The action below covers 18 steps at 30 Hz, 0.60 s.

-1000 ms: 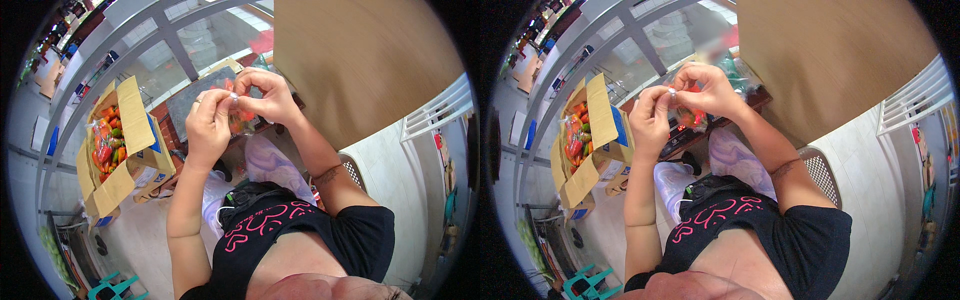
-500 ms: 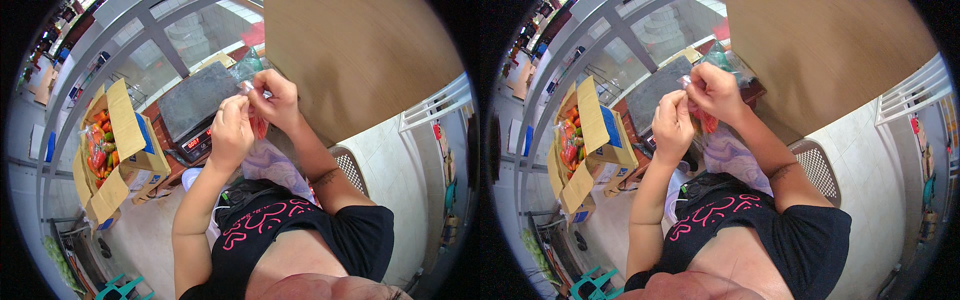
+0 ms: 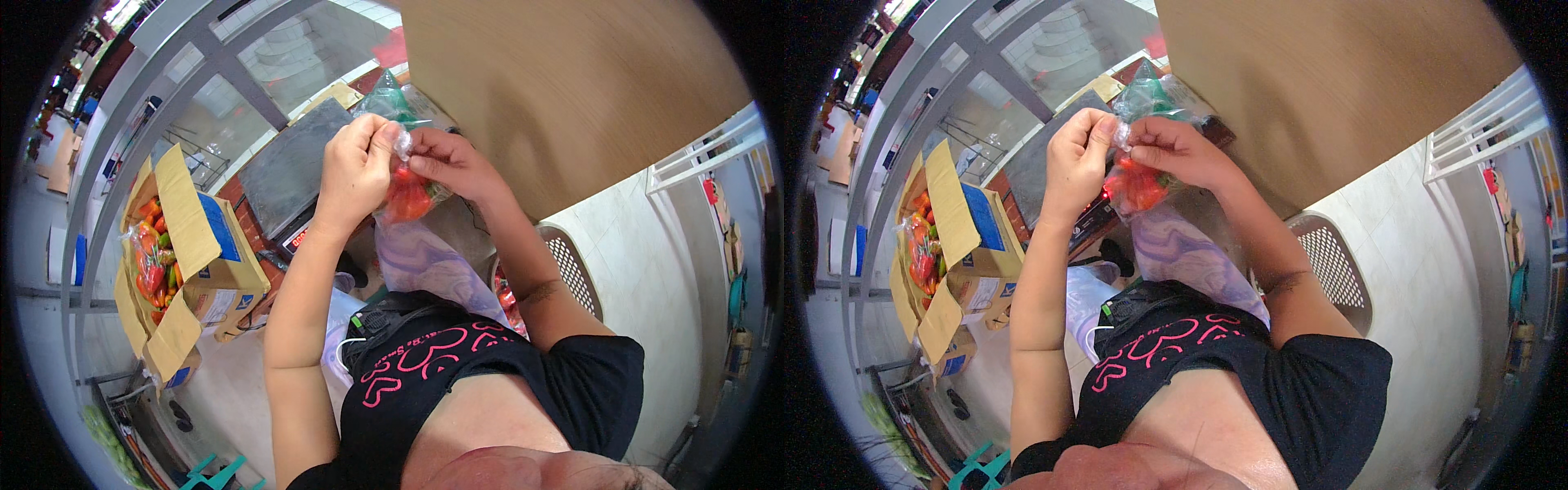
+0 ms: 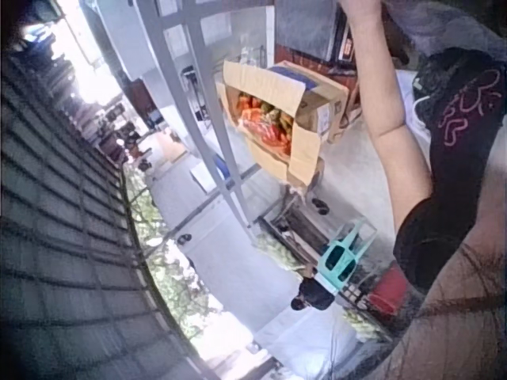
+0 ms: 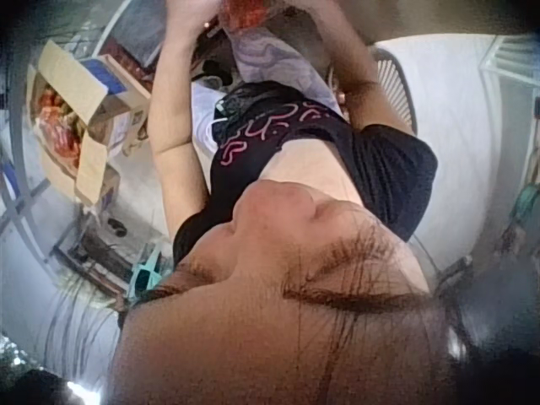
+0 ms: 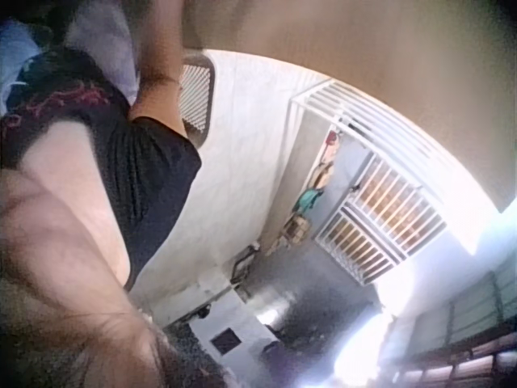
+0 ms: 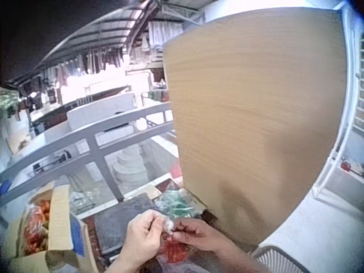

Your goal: The person fills small plastic bags with peppers from a large cardboard box, weighs each bag on a digital scale, and ties the bags closed before placing them aside.

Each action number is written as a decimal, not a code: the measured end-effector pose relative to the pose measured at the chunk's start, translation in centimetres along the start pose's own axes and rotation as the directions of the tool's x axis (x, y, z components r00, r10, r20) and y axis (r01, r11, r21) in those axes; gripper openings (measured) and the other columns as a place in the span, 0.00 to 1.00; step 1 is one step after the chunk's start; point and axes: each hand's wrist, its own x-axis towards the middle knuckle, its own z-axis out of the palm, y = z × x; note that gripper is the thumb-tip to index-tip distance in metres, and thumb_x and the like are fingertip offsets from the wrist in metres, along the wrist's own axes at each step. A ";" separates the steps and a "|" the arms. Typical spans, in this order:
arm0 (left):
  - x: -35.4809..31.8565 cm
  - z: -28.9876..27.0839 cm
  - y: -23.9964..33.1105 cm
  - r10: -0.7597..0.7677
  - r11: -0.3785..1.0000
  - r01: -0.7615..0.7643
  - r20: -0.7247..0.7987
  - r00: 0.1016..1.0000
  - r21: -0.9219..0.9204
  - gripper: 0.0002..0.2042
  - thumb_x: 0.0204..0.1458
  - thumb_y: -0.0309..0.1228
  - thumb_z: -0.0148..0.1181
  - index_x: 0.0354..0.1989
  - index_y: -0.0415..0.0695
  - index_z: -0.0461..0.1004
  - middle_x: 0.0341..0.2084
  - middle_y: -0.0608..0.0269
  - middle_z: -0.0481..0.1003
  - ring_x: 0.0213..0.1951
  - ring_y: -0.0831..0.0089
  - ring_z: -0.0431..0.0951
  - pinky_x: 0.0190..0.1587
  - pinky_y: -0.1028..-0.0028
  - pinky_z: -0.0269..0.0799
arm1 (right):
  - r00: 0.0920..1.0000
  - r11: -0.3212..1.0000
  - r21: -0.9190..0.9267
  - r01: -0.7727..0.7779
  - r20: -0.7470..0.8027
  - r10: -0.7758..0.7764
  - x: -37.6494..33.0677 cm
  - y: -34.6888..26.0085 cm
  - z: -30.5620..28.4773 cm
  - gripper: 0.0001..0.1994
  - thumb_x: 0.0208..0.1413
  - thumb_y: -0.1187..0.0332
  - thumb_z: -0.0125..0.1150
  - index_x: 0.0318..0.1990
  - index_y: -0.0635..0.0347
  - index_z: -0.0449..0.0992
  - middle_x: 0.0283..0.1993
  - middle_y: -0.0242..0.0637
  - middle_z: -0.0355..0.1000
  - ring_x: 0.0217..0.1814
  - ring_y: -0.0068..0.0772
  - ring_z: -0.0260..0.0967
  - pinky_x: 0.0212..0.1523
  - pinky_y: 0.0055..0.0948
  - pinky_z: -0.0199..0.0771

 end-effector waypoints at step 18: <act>-7.7 19.6 -14.2 -0.068 0.983 -0.050 0.610 0.789 0.175 0.09 0.45 0.34 0.53 0.25 0.39 0.68 0.25 0.45 0.69 0.32 0.50 0.70 0.34 0.57 0.66 | 0.587 -0.025 -0.712 -0.702 -0.598 0.546 -35.8 13.0 -12.3 0.13 0.38 0.60 0.61 0.22 0.62 0.71 0.21 0.45 0.68 0.25 0.42 0.67 0.27 0.33 0.66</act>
